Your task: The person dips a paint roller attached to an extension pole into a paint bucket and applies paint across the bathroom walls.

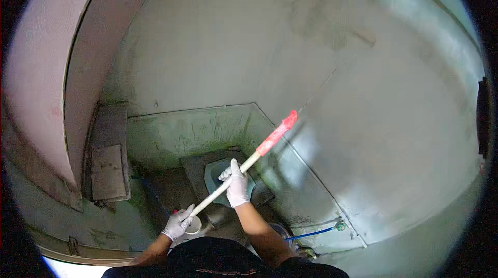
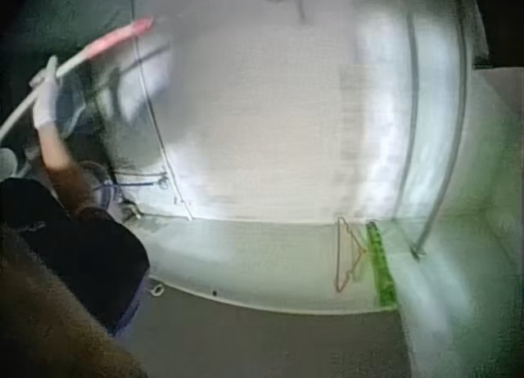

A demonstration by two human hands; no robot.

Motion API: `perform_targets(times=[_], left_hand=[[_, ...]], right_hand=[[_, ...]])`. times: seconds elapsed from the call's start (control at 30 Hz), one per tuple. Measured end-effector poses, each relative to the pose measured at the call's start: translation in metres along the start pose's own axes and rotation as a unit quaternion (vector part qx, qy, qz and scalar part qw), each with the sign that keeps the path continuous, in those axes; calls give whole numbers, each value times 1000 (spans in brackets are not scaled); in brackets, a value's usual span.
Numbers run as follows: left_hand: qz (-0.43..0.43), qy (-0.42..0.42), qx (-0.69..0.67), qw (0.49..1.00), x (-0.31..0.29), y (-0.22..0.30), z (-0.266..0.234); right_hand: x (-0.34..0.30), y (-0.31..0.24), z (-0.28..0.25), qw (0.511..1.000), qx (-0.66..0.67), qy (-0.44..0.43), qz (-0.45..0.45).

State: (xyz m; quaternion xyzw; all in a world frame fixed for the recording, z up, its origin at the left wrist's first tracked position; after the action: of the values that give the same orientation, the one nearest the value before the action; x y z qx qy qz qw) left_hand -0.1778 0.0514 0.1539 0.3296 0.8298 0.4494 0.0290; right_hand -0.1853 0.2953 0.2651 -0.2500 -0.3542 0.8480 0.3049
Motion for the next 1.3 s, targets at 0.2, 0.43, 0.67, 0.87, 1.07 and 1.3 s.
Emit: perform_targets(times=[0.2, 0.43, 0.67, 0.87, 1.07, 1.3], left_hand=[[110, 23, -14, 994, -29, 11, 19], [92, 22, 54, 994, -40, -6, 48], [25, -20, -49, 998, -2, 14, 41], [119, 63, -179, 975, 66, 100, 40], [59, 53, -204, 976, 129, 160, 16], [70, 71, -102, 990, 44, 28, 30]], right_hand=[[7, -56, -32, 995, 37, 48, -81], [9, -57, -7, 996, 15, 74, -38], [65, -52, -46, 992, -17, 122, 15], [99, -162, -3, 980, -92, 129, -120], [112, -254, 68, 988, -65, -10, -140], [85, -80, 1, 998, -56, 23, 6]])
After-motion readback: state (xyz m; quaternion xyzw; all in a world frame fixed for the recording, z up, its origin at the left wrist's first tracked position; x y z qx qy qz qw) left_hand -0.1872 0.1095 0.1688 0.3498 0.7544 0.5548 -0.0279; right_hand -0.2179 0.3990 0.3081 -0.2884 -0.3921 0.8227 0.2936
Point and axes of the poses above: each hand's wrist, its own x-axis towards the middle knuckle, its own z-axis out of the palm, y = z × x, the point moved 7 cm from there along x, towards the middle knuckle, and after that the axes turned 8 degrees about y, right-handed, at the moved point
